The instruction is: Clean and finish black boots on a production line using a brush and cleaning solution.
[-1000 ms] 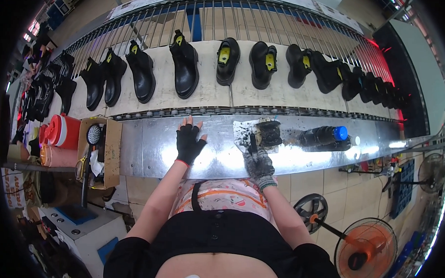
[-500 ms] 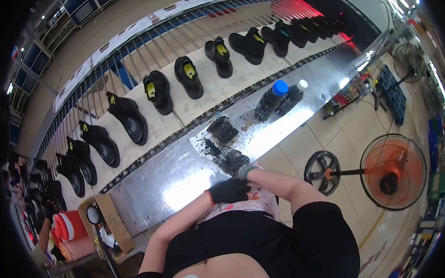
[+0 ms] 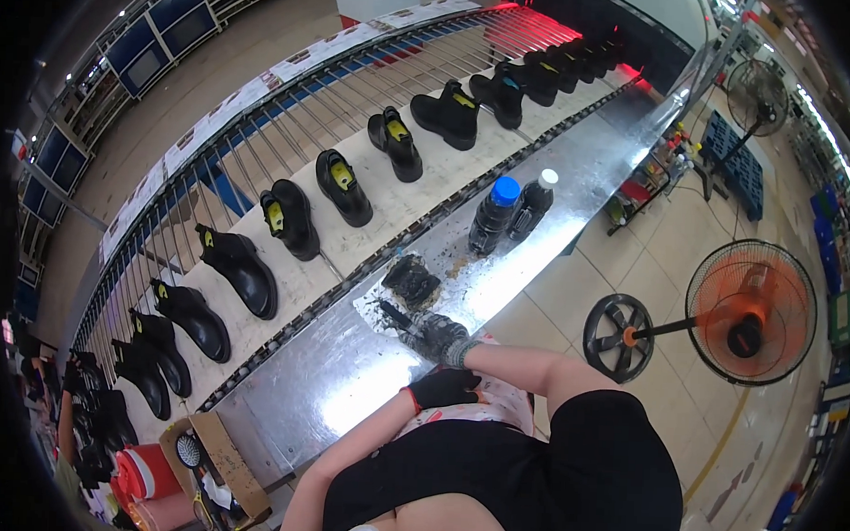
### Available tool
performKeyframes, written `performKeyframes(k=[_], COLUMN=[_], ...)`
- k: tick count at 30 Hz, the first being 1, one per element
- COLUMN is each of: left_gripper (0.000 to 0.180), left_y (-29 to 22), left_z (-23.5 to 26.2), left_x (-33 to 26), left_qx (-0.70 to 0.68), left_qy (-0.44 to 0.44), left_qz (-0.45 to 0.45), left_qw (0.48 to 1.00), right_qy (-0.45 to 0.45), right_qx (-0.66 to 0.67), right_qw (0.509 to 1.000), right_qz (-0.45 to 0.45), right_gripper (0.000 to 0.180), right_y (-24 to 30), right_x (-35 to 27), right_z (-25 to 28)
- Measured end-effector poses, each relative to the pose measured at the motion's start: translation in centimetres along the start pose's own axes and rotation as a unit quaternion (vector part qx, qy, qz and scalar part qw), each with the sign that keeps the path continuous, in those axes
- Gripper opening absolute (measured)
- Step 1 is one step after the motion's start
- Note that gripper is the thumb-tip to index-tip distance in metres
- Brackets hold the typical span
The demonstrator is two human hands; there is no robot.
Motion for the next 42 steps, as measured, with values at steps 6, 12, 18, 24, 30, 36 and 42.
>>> performKeyframes(k=[6, 12, 18, 24, 30, 36, 42], left_gripper=[0.034, 0.037, 0.072, 0.057, 0.064, 0.033, 0.02], left_y=[4.1, 1.4, 2.7, 1.1, -0.7, 6.8, 12.8], left_z=[-1.6, -0.4, -1.5, 0.2, 3.0, 2.9, 11.0], left_x=[-0.3, 0.0, -0.5, -1.1, -4.8, -11.1, -19.1], left_qx=[0.007, 0.017, -0.04, -0.137, -0.143, -0.402, -0.278], left_qy=[0.119, 0.141, 0.062, 0.019, -0.022, -0.134, -0.602], left_qz=[-0.117, -0.022, 0.13, 0.103, 0.126, 0.009, 0.021], left_qw=[0.986, 0.99, 0.989, 0.985, 0.981, 0.906, 0.748], right_qy=[0.052, 0.068, 0.096, 0.012, -0.084, -0.097, -0.07], right_qx=[0.009, 0.038, 0.045, -0.031, -0.006, -0.035, 0.089], right_qw=[0.999, 0.996, 0.992, 0.999, 0.994, 0.992, 0.987], right_qz=[-0.008, -0.04, -0.067, 0.004, -0.069, -0.072, -0.112], right_gripper=[0.056, 0.056, 0.055, 0.049, 0.037, 0.036, 0.04], right_y=[-1.1, 2.1, 4.0, 0.0, 0.2, 0.4, 0.5], right_x=[1.3, -1.0, -1.1, 0.1, -0.1, 0.0, -0.4], right_z=[-2.6, 2.5, 3.9, -0.6, 0.0, -0.6, -0.3])
Point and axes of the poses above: each hand's wrist, its own x-axis towards the middle knuckle, its own z-axis out of the back of the hand, y = z × x, the point moved 2 cm from there along x, towards the middle knuckle, and after that the axes turned 4 degrees about y, right-handed, at the moved point
